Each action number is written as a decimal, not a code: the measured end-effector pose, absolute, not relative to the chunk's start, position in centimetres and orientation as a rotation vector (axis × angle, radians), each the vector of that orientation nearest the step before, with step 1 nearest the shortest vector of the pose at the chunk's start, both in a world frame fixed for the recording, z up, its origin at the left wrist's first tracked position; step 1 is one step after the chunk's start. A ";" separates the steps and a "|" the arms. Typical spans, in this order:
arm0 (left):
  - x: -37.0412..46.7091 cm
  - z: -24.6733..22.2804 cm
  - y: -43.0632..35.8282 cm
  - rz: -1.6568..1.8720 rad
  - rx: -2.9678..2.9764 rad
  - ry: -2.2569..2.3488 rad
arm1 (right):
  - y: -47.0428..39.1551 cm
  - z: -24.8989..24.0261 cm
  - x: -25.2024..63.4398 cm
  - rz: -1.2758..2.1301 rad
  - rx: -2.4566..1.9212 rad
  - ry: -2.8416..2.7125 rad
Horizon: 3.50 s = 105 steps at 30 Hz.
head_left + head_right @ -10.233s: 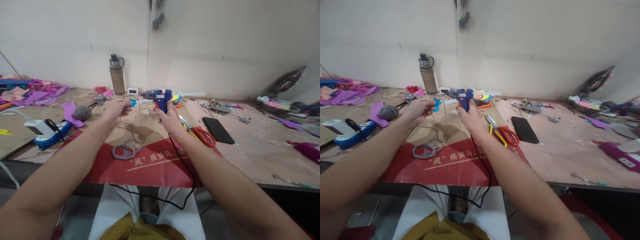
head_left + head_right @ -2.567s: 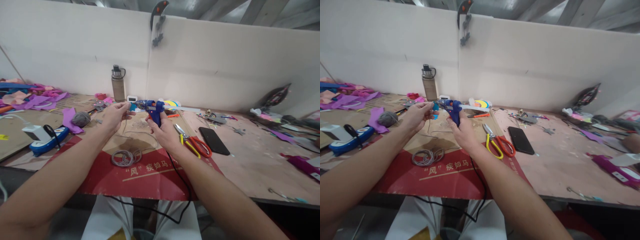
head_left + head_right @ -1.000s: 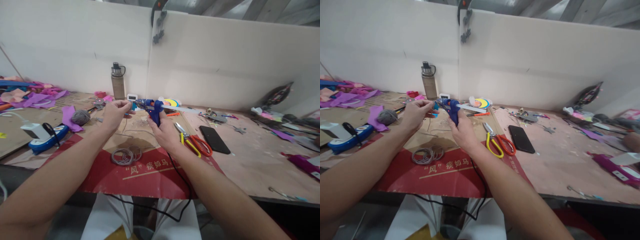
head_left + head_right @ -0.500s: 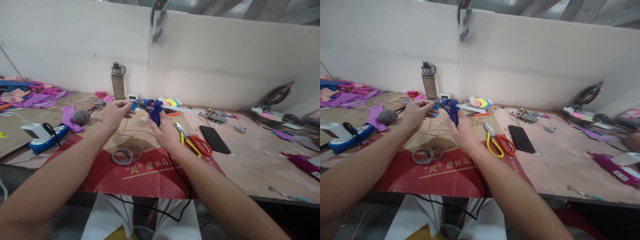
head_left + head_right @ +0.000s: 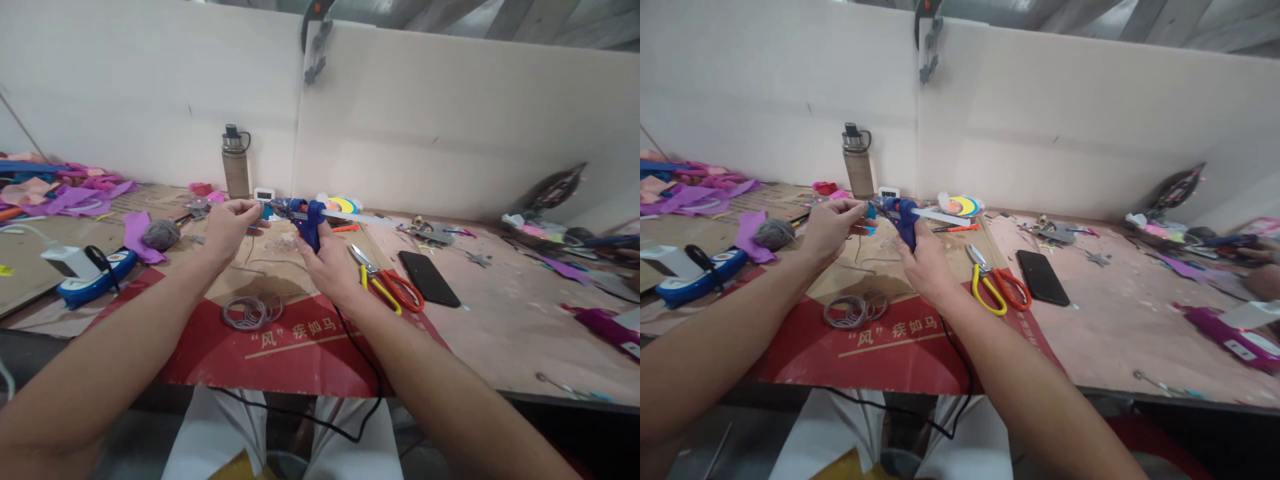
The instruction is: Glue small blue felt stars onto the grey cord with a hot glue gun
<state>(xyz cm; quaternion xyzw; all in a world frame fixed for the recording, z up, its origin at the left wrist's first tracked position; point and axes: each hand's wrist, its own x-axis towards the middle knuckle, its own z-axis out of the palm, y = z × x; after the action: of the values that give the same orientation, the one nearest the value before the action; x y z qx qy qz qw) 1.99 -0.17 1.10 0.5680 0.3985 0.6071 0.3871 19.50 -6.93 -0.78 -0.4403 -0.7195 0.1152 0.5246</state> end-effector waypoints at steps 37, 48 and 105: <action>1.8 0.4 -0.6 1.727 2.556 1.141 | -3.6 -1.4 22.7 0.023 -1.560 -1.662; 3.2 0.5 -1.9 1.627 2.484 1.204 | -4.6 -1.7 16.4 0.945 -0.882 -1.282; 4.1 0.4 -2.7 1.426 1.810 0.935 | -5.6 -0.4 17.8 0.477 -1.165 -1.452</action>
<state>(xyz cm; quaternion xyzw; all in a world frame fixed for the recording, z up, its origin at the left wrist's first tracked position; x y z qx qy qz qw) 4.11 -2.69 0.44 0.6891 0.3559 0.5431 0.3216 17.76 -5.64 -0.43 -0.4969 -0.6192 0.2036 0.5729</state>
